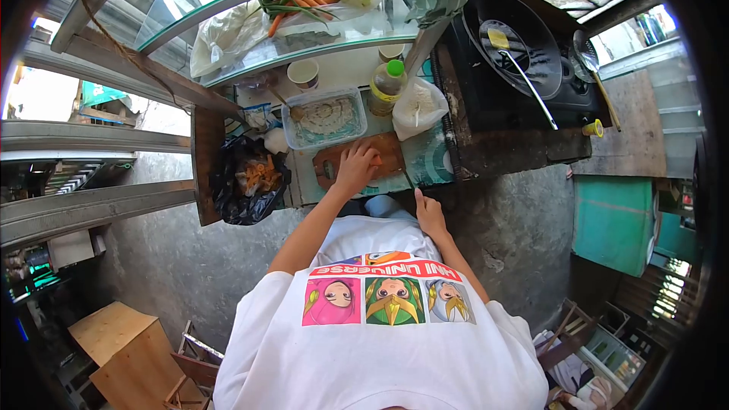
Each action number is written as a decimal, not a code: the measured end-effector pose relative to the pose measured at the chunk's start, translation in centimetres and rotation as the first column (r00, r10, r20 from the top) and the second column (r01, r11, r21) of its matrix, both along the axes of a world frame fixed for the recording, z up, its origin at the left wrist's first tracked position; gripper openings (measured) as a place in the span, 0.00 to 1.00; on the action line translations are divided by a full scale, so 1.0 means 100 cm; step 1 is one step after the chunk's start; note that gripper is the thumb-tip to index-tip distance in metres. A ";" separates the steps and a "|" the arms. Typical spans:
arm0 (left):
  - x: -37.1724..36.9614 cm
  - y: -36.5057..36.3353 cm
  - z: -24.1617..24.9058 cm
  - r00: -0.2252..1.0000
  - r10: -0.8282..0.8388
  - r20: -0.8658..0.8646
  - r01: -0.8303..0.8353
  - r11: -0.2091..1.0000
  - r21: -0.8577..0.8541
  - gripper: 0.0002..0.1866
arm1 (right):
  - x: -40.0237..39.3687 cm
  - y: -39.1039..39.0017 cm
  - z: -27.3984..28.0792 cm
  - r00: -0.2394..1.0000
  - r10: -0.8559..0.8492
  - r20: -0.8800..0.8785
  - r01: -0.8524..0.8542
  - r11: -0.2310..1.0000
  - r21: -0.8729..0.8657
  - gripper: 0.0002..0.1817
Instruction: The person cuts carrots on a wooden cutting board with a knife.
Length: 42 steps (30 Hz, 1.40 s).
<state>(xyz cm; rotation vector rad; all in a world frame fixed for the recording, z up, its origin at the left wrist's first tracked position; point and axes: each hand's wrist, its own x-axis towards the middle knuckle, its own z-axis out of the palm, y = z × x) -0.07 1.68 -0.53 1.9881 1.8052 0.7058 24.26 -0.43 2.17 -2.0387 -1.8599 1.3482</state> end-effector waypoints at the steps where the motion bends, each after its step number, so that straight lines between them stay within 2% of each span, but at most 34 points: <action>1: -0.002 0.001 -0.002 1.000 -0.007 0.002 0.007 1.000 0.004 0.19 | 0.002 -0.003 0.001 1.000 -0.007 0.002 0.007 1.000 0.004 0.38; 3: -0.013 -0.003 -0.004 0.993 -0.022 0.113 0.037 0.991 -0.132 0.18 | 0.007 -0.010 0.001 0.999 -0.039 0.014 0.039 0.999 -0.002 0.38; 7: -0.037 -0.021 -0.019 0.982 0.021 0.189 -0.012 0.999 -0.051 0.18 | 0.011 -0.015 0.003 0.996 -0.081 0.028 0.082 0.996 -0.027 0.39; 9: -0.048 -0.031 -0.019 0.986 0.087 0.141 -0.089 0.996 0.004 0.17 | 0.013 -0.012 0.005 0.998 -0.048 0.030 0.049 0.998 -0.042 0.38; 15: -0.052 -0.043 0.004 0.997 0.033 -0.069 -0.022 0.988 0.155 0.17 | 0.003 -0.008 -0.002 0.999 0.041 0.033 -0.040 0.999 -0.026 0.37; 19: -0.038 -0.043 0.008 1.000 0.025 -0.018 -0.021 0.980 0.200 0.17 | -0.009 -0.005 0.003 0.996 0.071 0.048 -0.072 0.997 0.005 0.36; 21: -0.029 -0.038 0.006 0.970 -0.052 0.238 0.016 0.989 0.148 0.17 | -0.014 -0.002 0.000 0.993 0.088 0.076 -0.087 0.996 -0.012 0.36; 25: -0.010 -0.030 0.005 0.982 0.015 0.189 -0.029 0.997 0.070 0.17 | -0.022 0.001 -0.007 0.984 0.082 0.160 -0.077 0.996 -0.039 0.36; 27: -0.004 -0.025 0.005 0.979 0.134 0.156 -0.114 0.984 -0.135 0.16 | -0.025 0.002 -0.007 0.988 0.066 0.139 -0.066 0.998 -0.005 0.37; 31: 0.005 -0.019 0.009 0.982 0.166 0.087 -0.147 0.971 -0.187 0.17 | -0.028 0.001 -0.005 0.994 0.060 0.090 -0.058 0.998 -0.020 0.37; 34: 0.011 -0.022 0.017 0.973 0.215 0.087 -0.204 0.971 -0.122 0.20 | -0.033 -0.001 0.010 0.995 0.059 0.086 -0.058 0.998 -0.016 0.36; 36: 0.014 -0.023 0.019 0.927 0.361 0.102 -0.332 0.916 -0.224 0.19 | -0.035 -0.001 0.021 0.988 0.105 0.110 -0.106 0.994 0.002 0.34; 39: 0.014 -0.019 0.016 0.935 0.353 0.018 -0.333 0.897 -0.290 0.16 | -0.036 -0.002 0.022 0.983 0.121 0.137 -0.131 0.989 0.067 0.34; 42: 0.017 -0.015 0.013 0.937 0.346 0.040 -0.326 0.911 -0.251 0.12 | -0.037 0.000 0.029 0.976 0.143 0.166 -0.158 0.984 0.080 0.34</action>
